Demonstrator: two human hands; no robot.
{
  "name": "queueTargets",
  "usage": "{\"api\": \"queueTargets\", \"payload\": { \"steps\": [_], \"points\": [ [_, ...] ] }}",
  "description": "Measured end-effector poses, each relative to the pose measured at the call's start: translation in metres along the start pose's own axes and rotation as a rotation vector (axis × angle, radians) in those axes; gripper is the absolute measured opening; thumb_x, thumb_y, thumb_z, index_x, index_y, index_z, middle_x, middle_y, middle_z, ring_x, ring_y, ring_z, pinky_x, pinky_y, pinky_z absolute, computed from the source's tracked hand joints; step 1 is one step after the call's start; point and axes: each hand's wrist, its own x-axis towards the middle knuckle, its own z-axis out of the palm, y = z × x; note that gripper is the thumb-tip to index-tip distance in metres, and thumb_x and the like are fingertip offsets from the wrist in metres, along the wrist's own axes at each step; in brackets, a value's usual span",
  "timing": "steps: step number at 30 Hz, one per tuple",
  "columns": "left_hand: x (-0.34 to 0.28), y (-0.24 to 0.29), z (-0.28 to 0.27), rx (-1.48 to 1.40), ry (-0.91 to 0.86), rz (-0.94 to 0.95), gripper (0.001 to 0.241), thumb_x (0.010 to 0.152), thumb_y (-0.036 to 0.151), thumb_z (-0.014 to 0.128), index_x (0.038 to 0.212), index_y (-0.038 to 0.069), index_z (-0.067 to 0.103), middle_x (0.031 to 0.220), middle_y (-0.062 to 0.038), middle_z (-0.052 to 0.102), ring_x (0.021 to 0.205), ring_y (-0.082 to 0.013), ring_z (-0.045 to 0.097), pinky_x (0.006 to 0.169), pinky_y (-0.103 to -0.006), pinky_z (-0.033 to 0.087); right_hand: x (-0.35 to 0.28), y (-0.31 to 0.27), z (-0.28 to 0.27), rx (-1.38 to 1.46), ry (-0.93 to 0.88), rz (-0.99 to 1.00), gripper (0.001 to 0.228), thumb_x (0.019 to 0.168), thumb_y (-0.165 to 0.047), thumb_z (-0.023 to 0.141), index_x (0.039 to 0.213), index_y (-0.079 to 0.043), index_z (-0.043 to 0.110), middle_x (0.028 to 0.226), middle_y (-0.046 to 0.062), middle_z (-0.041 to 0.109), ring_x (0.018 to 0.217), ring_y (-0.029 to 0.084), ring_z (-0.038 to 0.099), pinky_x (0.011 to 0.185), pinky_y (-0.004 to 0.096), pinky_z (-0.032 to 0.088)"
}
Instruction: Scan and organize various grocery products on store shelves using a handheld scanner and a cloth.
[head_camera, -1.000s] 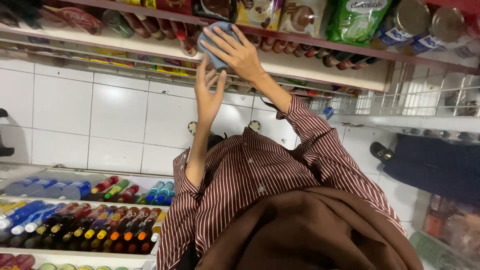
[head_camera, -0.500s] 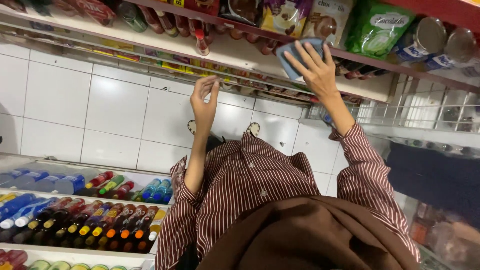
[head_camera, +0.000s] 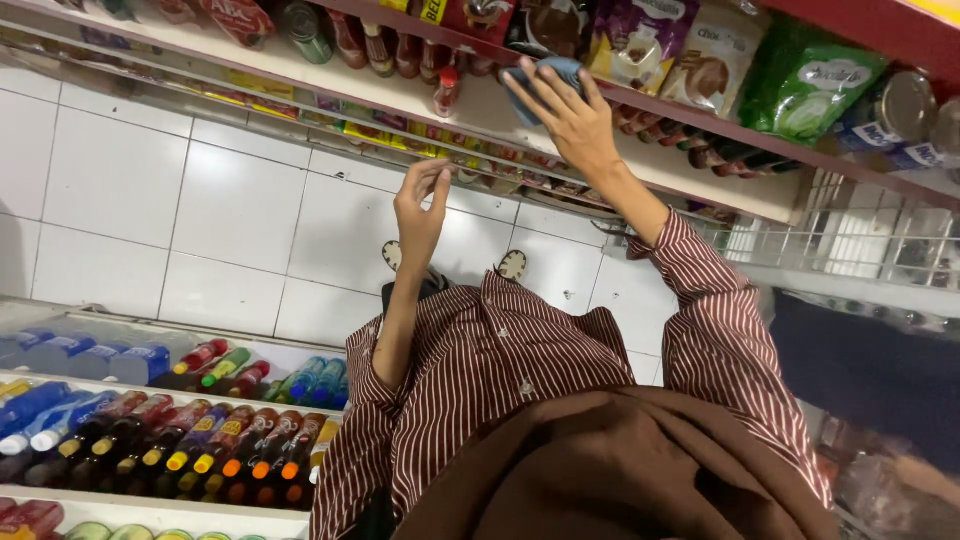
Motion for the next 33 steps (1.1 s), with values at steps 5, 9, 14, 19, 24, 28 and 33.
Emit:
{"api": "queueTargets", "payload": {
  "steps": [5,9,14,19,24,28,33],
  "points": [
    [0.014,0.009,-0.030,-0.006,0.020,-0.013,0.021,0.105,0.010,0.064,0.122,-0.002,0.064,0.114,-0.012,0.074,0.110,-0.0175,0.070,0.097,-0.0292,0.055,0.079,-0.034,-0.018,0.079,0.042,-0.016,0.070,0.107,-0.025,0.055,0.172,-0.033,0.030,0.174,-0.004,0.028,0.159,0.011,0.026,0.134,0.040,0.011],
    [0.025,0.008,-0.053,0.017,0.037,0.010,0.021,0.106,0.010,0.063,0.123,-0.002,0.064,0.116,-0.012,0.073,0.111,-0.0180,0.070,0.099,-0.0301,0.055,0.131,-0.066,-0.019,0.173,0.059,-0.037,0.072,0.103,-0.023,0.056,0.169,-0.024,0.030,0.176,-0.003,0.026,0.160,0.011,0.026,0.132,0.038,0.017],
    [0.036,0.011,-0.066,0.022,0.069,0.035,0.037,0.108,0.015,0.059,0.140,-0.001,0.050,0.133,-0.015,0.065,0.120,-0.0214,0.066,0.104,-0.0331,0.052,0.183,-0.085,-0.056,0.354,0.051,-0.047,0.075,0.098,-0.014,0.060,0.168,-0.023,0.034,0.175,0.000,0.028,0.160,0.014,0.029,0.132,0.038,0.023],
    [0.038,0.012,-0.069,-0.485,0.137,-0.037,0.056,0.112,0.035,0.042,0.157,0.004,0.030,0.153,-0.008,0.048,0.137,-0.0167,0.057,0.114,-0.0345,0.051,0.161,-0.084,-0.098,0.736,0.179,-0.110,0.066,0.104,-0.021,0.067,0.164,-0.027,0.043,0.169,0.003,0.037,0.156,0.021,0.036,0.132,0.045,0.026],
    [0.015,0.032,-0.031,-0.410,0.035,-0.153,0.048,0.113,0.027,0.049,0.149,-0.006,0.049,0.125,-0.011,0.060,0.109,-0.0167,0.052,0.091,-0.0318,0.046,0.084,-0.056,-0.100,0.776,0.136,-0.140,0.059,0.102,-0.024,0.071,0.157,-0.027,0.052,0.164,0.004,0.046,0.152,0.024,0.043,0.129,0.048,0.033],
    [0.010,0.038,0.006,-0.399,-0.258,-0.074,0.040,0.108,0.016,0.059,0.142,-0.003,0.052,0.124,-0.008,0.066,0.113,-0.0126,0.065,0.097,-0.0281,0.058,0.029,-0.017,-0.097,0.784,0.189,-0.082,0.048,0.099,-0.027,0.075,0.146,-0.031,0.062,0.157,0.004,0.053,0.144,0.030,0.052,0.124,0.051,0.042],
    [0.014,0.022,0.031,-0.328,-0.364,-0.075,0.040,0.103,0.010,0.068,0.138,-0.002,0.055,0.121,-0.010,0.070,0.112,-0.0147,0.068,0.097,-0.0295,0.057,-0.009,0.023,-0.073,0.599,0.186,-0.060,0.045,0.102,-0.030,0.077,0.145,-0.034,0.064,0.156,0.000,0.055,0.140,0.031,0.056,0.121,0.050,0.046]
  ]
}}
